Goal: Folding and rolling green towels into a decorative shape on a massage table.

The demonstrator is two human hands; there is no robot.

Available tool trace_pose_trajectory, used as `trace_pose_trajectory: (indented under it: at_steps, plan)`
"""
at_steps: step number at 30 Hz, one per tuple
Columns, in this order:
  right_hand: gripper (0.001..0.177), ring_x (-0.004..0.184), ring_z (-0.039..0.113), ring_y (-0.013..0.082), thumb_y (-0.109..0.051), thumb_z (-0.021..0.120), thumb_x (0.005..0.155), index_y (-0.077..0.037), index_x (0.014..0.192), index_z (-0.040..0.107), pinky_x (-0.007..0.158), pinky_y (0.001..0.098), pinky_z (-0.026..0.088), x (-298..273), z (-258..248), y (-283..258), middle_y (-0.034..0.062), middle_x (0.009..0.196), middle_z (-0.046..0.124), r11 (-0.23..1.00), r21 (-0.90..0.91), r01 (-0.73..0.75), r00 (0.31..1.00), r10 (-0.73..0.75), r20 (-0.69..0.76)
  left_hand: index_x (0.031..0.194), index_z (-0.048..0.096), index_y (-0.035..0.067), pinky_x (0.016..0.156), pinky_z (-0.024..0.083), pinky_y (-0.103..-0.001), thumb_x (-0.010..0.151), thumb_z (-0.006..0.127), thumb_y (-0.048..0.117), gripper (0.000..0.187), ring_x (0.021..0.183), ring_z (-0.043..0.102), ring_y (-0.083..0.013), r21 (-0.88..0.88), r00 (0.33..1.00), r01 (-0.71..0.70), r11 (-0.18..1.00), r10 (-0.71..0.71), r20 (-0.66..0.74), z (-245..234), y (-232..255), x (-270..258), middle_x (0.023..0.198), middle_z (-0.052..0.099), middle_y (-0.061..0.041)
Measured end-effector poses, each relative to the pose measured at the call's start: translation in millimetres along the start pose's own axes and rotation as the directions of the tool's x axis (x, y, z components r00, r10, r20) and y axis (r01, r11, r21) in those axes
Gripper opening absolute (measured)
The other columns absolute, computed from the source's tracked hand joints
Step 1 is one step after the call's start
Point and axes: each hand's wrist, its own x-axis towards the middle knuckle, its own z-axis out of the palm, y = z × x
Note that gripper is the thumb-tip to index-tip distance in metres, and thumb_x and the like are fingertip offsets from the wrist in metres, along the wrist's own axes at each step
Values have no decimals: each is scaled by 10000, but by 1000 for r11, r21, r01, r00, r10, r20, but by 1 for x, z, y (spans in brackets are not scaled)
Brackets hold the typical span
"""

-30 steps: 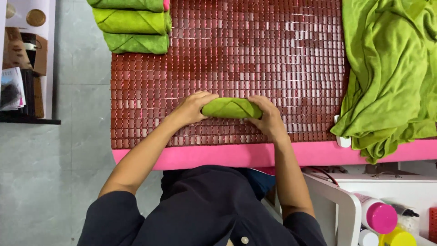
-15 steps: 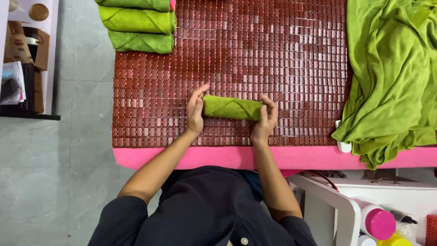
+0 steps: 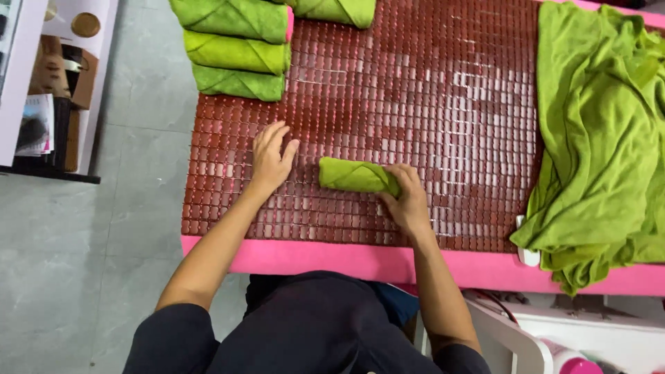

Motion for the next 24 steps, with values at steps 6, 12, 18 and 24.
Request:
trace_pose_trajectory:
  at_steps: [6,12,18,24]
  plan:
    - [640,1177,630,391,-25,945,732,-131,1297,662,1024,495,479,112,42,69,121,1215,607,978,94,187,966,-165,-201,1304,685,84,1132,342,-534,1076,503,607,599,1384,507,-319,202,994,-14,979,-8,108,-16,21,8,1398,625,-120]
    - [635,1286,567,455,71,924,751,-108,1285,631,1083,550,432,250,74,55,160,1286,571,960,151,235,947,-192,-257,1335,645,66,1149,324,-537,1071,457,624,645,1409,478,-337,247,983,14,969,-58,173,-21,30,12,1430,594,-131]
    - [812,1536,388,375,64,833,915,-131,1563,385,1272,524,371,305,101,8,193,1666,351,949,307,-76,958,155,-242,1399,600,109,1182,292,-623,1028,151,715,841,1427,454,-343,270,957,79,959,-149,247,-22,36,17,1529,560,-130]
    - [1084,1627,247,365,59,797,880,-154,1679,96,1319,481,270,296,117,15,244,1739,228,830,551,-87,894,309,-325,1404,590,106,1182,287,-641,1005,119,751,893,1426,455,-348,278,959,66,958,-138,247,-22,35,18,1531,552,-134]
